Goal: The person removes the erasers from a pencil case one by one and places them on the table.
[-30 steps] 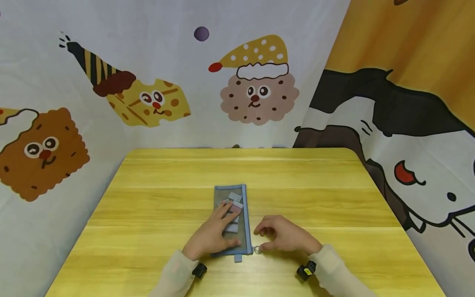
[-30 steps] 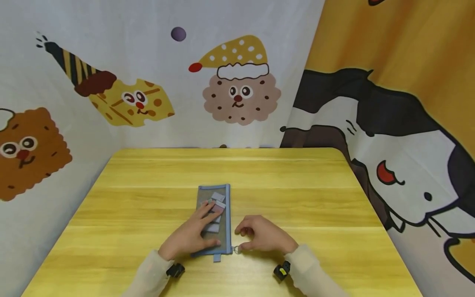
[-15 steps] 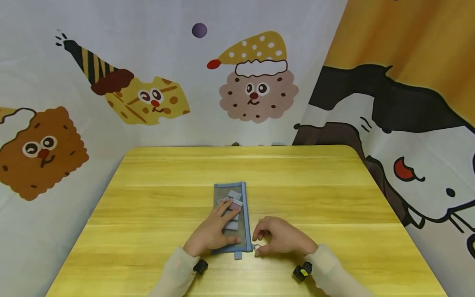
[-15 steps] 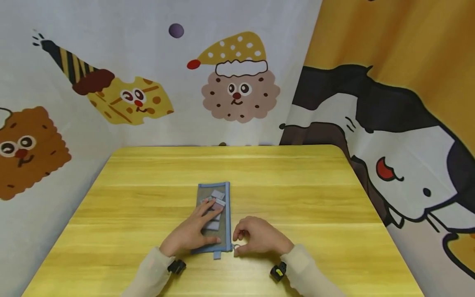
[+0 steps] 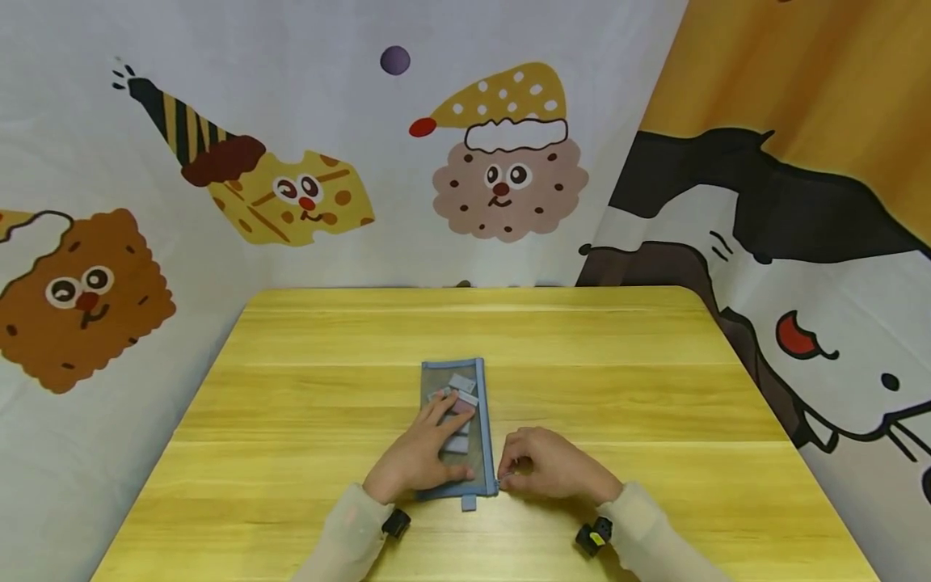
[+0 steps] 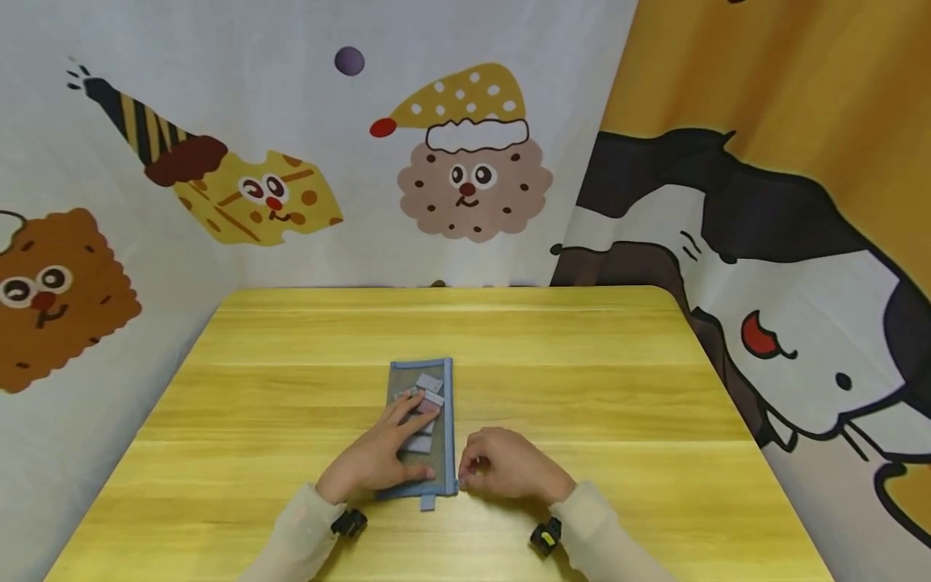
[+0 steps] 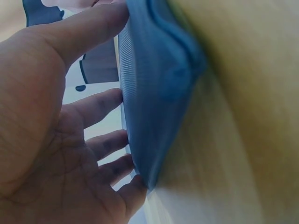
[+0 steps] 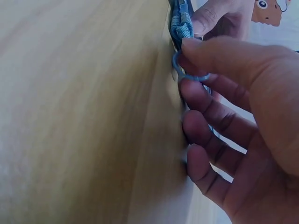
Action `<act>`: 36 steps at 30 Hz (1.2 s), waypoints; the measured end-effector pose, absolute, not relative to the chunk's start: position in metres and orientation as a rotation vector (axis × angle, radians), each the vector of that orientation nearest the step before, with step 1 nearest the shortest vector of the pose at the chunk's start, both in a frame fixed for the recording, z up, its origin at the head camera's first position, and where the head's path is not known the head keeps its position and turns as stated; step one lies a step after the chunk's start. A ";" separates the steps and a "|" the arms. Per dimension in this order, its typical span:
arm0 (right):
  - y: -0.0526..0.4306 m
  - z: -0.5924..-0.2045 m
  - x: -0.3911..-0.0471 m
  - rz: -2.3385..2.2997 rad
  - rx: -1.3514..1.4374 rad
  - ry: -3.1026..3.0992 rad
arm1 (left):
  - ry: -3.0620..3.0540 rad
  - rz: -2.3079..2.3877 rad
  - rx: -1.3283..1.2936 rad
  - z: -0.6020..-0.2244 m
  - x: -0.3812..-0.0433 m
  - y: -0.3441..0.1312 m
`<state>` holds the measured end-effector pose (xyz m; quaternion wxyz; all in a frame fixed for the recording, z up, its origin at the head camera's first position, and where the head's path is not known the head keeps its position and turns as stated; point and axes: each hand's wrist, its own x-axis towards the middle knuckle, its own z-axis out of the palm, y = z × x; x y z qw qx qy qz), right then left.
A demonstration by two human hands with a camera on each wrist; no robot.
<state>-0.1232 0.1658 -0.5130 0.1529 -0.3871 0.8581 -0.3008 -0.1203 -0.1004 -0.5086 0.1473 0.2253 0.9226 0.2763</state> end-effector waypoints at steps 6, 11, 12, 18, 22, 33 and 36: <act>0.166 -0.515 -0.123 -0.943 -1.096 2.417 | 2.649 0.781 0.643 -0.508 -0.121 -0.100; 0.164 -0.515 -0.123 -0.970 -1.073 2.415 | 2.655 0.782 0.644 -0.508 -0.121 -0.101; 0.164 -0.515 -0.123 -0.970 -1.063 2.416 | 2.658 0.782 0.647 -0.508 -0.121 -0.101; 0.165 -0.518 -0.124 -0.957 -1.018 2.441 | 2.665 0.787 0.671 -0.509 -0.120 -0.100; 0.165 -0.520 -0.124 -0.975 -1.044 2.456 | 2.663 0.781 0.666 -0.509 -0.120 -0.100; 0.165 -0.522 -0.125 -0.983 -1.019 2.499 | 2.675 0.785 0.692 -0.509 -0.119 -0.102; 0.165 -0.522 -0.126 -0.988 -1.003 2.518 | 2.676 0.787 0.701 -0.510 -0.120 -0.101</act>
